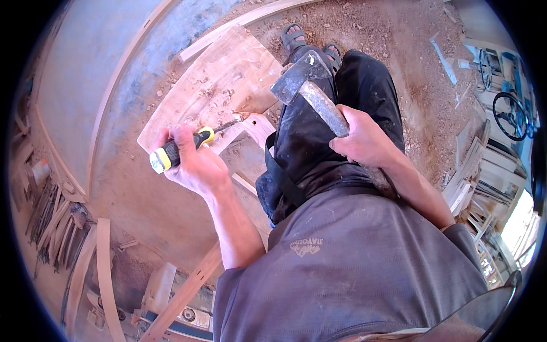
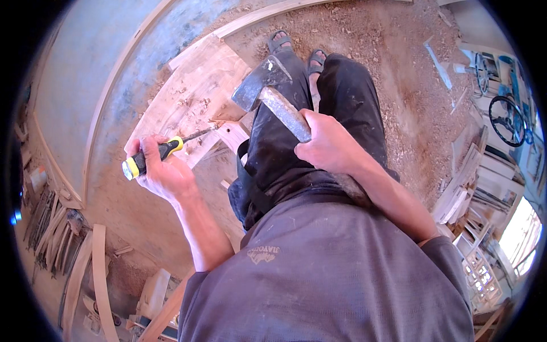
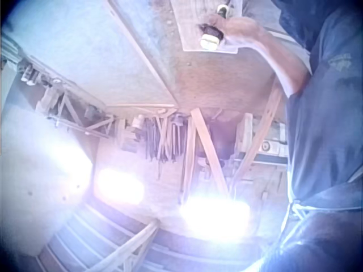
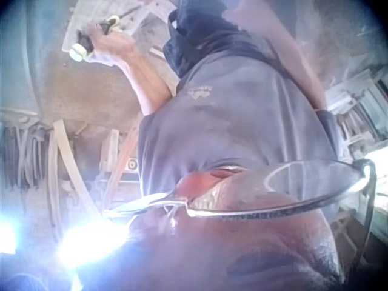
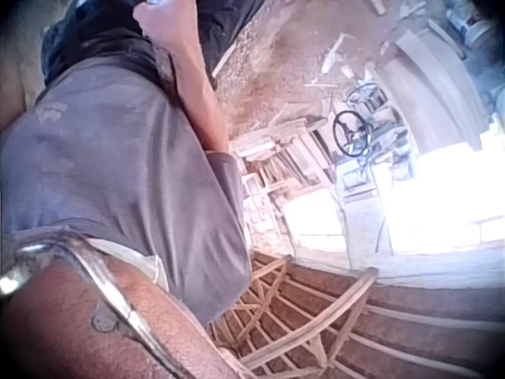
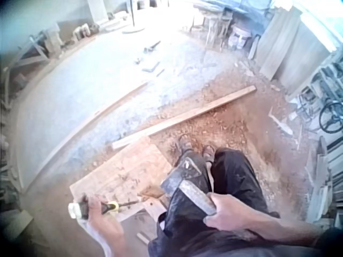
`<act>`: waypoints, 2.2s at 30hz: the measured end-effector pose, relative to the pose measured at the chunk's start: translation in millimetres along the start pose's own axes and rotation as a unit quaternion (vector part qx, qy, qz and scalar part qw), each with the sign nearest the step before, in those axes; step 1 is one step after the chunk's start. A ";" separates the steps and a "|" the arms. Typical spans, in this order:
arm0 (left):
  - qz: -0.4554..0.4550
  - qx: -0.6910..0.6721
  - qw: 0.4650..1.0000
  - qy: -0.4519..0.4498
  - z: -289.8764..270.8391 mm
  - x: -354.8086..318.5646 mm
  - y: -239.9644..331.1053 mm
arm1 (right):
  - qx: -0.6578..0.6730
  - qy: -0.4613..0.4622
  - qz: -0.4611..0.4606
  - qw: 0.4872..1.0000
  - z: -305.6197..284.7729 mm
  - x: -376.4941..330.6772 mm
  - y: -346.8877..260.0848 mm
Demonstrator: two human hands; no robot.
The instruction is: The person carves a piece of wood using a chisel and a small axe.
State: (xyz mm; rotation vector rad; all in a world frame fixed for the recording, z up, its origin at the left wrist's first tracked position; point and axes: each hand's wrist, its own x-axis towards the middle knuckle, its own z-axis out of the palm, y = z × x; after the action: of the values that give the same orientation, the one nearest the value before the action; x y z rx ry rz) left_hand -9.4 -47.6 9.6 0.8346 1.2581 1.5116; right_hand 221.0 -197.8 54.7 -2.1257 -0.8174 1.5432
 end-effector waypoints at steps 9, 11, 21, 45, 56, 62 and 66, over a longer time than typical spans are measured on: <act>-0.021 0.025 0.966 -0.257 -0.6 10.2 8.9 | -0.041 0.071 -0.119 0.989 -2.1 -1.2 -8.8; 0.001 0.045 0.949 -0.312 -2.4 14.5 3.8 | -0.050 0.071 -0.119 0.989 -8.7 -7.5 -25.3; 0.025 0.133 0.947 -0.292 4.0 -6.3 -21.0 | -0.261 0.090 -0.386 0.880 -7.1 -21.9 -85.4; 0.040 0.131 0.940 -0.313 40.8 -25.9 -16.8 | -0.133 0.140 -0.203 0.960 6.2 -15.0 18.8; -0.046 -0.168 0.985 0.000 68.2 20.3 15.4 | 0.102 0.081 0.051 0.990 -16.8 -19.4 42.3; -0.030 -0.096 0.985 -0.141 24.5 9.5 3.0 | 0.088 0.056 0.062 0.993 -16.3 -8.4 36.7; 0.006 -0.041 0.983 -0.176 10.9 5.3 -13.4 | -0.002 0.065 -0.018 0.998 -16.1 0.6 32.3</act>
State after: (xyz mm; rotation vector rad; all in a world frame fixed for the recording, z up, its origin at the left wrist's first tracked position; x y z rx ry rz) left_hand 2.2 -39.1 -1.2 1.0061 0.9251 1.3436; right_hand 243.8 -221.3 39.6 -2.1761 -0.8095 1.3702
